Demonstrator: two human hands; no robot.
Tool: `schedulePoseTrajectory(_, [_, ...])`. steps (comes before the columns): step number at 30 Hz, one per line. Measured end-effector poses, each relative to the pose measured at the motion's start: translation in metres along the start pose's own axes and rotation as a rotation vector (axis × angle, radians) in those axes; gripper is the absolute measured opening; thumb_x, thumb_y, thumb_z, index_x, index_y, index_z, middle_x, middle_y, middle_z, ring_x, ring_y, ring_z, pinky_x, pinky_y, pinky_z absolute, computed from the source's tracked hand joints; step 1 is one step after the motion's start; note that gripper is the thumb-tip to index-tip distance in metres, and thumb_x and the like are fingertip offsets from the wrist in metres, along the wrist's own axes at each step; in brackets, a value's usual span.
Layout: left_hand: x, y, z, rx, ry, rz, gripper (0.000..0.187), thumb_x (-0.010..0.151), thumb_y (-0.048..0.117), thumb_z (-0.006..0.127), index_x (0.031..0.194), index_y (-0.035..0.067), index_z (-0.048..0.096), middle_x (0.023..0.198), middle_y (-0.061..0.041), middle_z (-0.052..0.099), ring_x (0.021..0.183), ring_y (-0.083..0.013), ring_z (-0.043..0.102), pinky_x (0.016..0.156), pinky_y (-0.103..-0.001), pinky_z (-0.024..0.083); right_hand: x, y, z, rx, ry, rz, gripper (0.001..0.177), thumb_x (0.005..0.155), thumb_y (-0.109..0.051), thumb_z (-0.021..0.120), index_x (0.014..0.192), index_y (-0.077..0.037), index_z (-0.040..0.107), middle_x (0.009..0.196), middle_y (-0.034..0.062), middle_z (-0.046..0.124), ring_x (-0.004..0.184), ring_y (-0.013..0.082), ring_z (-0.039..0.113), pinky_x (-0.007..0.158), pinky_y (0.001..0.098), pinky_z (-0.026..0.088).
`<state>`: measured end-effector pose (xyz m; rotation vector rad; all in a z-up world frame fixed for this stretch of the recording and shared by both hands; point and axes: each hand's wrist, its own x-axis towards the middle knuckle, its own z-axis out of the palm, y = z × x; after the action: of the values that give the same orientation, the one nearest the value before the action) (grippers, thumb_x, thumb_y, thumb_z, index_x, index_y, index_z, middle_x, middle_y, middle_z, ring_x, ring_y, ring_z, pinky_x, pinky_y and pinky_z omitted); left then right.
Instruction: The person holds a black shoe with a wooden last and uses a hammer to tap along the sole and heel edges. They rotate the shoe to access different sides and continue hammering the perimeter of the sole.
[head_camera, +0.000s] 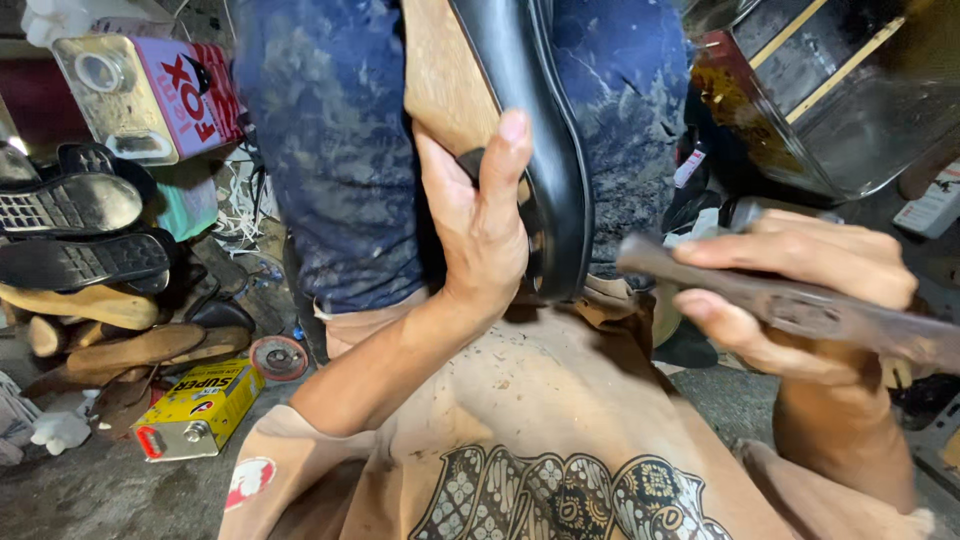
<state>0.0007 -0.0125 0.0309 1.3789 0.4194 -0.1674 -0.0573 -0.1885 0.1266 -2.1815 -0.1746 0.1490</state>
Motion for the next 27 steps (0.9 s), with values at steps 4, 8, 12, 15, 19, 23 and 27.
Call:
schedulePoseTrajectory(4, [0.006,-0.005,0.002,-0.074,0.017,0.010,0.069,0.093,0.042,0.065,0.144,0.002,0.042,0.143,-0.017,0.057,0.132,-0.0223,0.056,0.118,-0.036,0.043,-0.030,0.019,0.014,-0.039,0.213,-0.011,0.025,0.086,-0.011,0.071,0.098,0.011,0.069,0.082,0.0188,0.072,0.050,0.0167,0.055,0.049,0.0271,0.038])
schedulePoseTrajectory(8, [0.005,-0.009,0.003,-0.121,-0.004,-0.022,0.069,0.092,0.041,0.066,0.145,0.003,0.042,0.142,-0.016,0.059,0.128,-0.0211,0.058,0.116,-0.035,0.045,-0.022,0.004,0.025,-0.149,0.170,-0.028,0.026,0.088,-0.017,0.077,0.101,0.004,0.072,0.066,0.0111,0.059,0.050,0.0184,0.045,0.054,0.0299,0.035])
schedulePoseTrajectory(12, [0.004,-0.013,0.002,-0.130,-0.001,-0.021,0.067,0.093,0.041,0.066,0.144,0.003,0.044,0.140,-0.015,0.059,0.127,-0.0203,0.058,0.115,-0.034,0.046,-0.016,0.004,0.024,-0.197,0.145,-0.080,0.023,0.090,-0.016,0.077,0.104,0.003,0.073,0.067,0.0115,0.055,0.053,0.0219,0.047,0.057,0.0330,0.038])
schedulePoseTrajectory(15, [0.003,-0.015,0.004,-0.113,-0.004,0.002,0.066,0.094,0.042,0.065,0.143,0.003,0.044,0.140,-0.016,0.059,0.129,-0.0216,0.058,0.117,-0.036,0.045,-0.002,0.005,0.018,-0.190,0.106,-0.115,0.019,0.088,-0.012,0.080,0.100,0.001,0.073,0.063,0.0081,0.056,0.050,0.0200,0.043,0.056,0.0327,0.036])
schedulePoseTrajectory(19, [0.000,-0.020,-0.001,-0.139,-0.046,-0.006,0.062,0.095,0.037,0.065,0.144,0.004,0.043,0.142,-0.015,0.058,0.130,-0.0211,0.057,0.118,-0.035,0.044,0.018,0.007,0.015,-0.180,0.001,-0.202,0.018,0.086,-0.021,0.076,0.085,-0.003,0.076,0.063,0.0068,0.067,0.045,0.0156,0.051,0.050,0.0302,0.040])
schedulePoseTrajectory(23, [0.002,-0.020,-0.005,-0.149,-0.090,0.013,0.065,0.098,0.039,0.063,0.148,0.004,0.041,0.147,-0.015,0.054,0.137,-0.0224,0.053,0.123,-0.037,0.040,0.022,-0.002,0.016,-0.172,0.002,-0.240,0.020,0.087,-0.020,0.072,0.088,-0.001,0.076,0.056,0.0073,0.054,0.044,0.0162,0.045,0.050,0.0320,0.033])
schedulePoseTrajectory(27, [0.004,-0.024,-0.007,-0.171,-0.090,-0.012,0.065,0.097,0.038,0.064,0.147,0.004,0.041,0.147,-0.016,0.054,0.135,-0.0233,0.054,0.122,-0.037,0.041,0.002,0.012,0.021,-0.140,0.059,-0.184,0.024,0.088,-0.021,0.070,0.095,0.002,0.072,0.058,0.0083,0.050,0.047,0.0211,0.038,0.053,0.0352,0.033])
